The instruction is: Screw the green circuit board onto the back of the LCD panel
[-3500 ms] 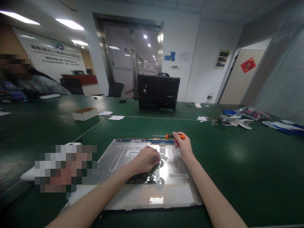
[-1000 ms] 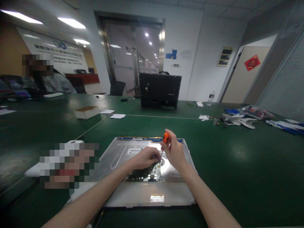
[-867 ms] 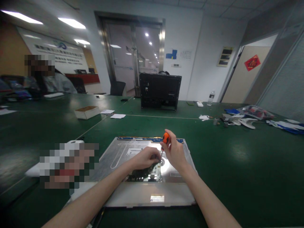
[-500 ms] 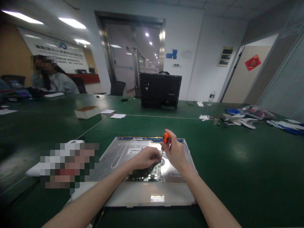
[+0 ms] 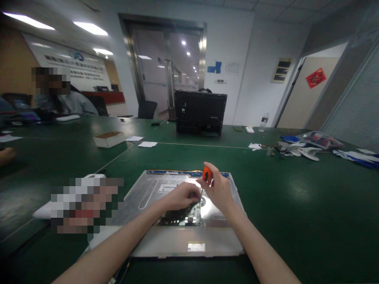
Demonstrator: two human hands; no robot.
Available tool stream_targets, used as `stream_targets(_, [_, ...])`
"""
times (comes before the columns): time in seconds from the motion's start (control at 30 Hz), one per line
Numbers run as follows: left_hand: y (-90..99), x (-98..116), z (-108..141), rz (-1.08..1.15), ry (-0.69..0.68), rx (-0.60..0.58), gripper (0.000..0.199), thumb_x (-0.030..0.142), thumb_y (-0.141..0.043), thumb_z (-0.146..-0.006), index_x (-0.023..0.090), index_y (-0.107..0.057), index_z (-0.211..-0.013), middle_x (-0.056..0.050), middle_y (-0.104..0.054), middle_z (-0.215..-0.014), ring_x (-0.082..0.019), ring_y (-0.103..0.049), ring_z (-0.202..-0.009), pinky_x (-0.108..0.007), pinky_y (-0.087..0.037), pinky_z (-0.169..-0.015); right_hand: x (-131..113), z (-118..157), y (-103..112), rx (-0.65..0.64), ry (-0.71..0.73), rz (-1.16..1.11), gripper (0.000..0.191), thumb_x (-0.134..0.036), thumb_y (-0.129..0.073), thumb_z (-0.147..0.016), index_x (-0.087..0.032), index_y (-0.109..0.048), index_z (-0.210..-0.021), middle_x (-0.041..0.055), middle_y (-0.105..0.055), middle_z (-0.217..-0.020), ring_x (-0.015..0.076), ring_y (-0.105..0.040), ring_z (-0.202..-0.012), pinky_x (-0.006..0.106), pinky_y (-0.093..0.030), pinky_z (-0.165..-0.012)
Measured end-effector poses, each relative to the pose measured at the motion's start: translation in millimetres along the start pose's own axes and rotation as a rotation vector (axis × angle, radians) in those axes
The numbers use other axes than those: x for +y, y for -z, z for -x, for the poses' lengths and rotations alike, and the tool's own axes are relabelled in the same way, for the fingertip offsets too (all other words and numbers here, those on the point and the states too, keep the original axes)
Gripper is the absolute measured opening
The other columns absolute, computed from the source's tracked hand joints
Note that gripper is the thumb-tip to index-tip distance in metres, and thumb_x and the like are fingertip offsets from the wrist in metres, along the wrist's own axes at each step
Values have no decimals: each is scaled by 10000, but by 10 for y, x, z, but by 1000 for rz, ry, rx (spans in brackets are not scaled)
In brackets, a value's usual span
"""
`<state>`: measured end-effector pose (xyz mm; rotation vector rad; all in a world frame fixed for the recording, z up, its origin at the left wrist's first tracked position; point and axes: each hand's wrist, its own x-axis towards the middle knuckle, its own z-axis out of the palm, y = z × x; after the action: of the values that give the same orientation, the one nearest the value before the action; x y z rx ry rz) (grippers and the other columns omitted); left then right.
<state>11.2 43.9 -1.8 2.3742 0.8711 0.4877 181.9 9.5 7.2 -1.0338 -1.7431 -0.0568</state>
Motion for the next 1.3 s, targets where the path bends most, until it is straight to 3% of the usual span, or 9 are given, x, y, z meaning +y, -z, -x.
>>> stream_targets(0.27, [-1,-8,-2,2,-5,-5,215,26,-569,-686,158,-719,-767,0,-689,-686,-143,-606,-651,-204,-426,-627,-97,-28,64,-72,44,-22,544,-208,-521,-837,-219,-355,-1355,-27,-585,-692,114,-534,-500,234,-451,-489])
stream_targets(0.73, [-4,-12,-1,-14,-5,3,183,28,-598,-683,134,-717,-772,-39,-706,-746,-164,-622,-687,-217,-431,-643,-16,-6,8,-28,31,-12,514,-309,-599,-837,-224,-386,-1296,-61,-506,-623,109,-505,-466,213,-420,-446])
stream_targets(1.03, [1,12,3,-16,-7,2,187,43,-593,-695,146,-721,-785,-18,-708,-730,-153,-617,-682,-207,-426,-648,-88,-12,37,-79,42,-59,579,-173,-525,-824,-202,-301,-1356,-39,-552,-674,111,-532,-498,211,-427,-466])
stream_targets(1.3, [4,11,-2,-28,-4,1,195,36,-590,-691,144,-725,-780,-20,-702,-714,-152,-611,-660,-210,-420,-629,-67,-7,9,-46,51,-30,544,-203,-555,-828,-211,-330,-1324,-64,-511,-629,103,-517,-471,199,-408,-446])
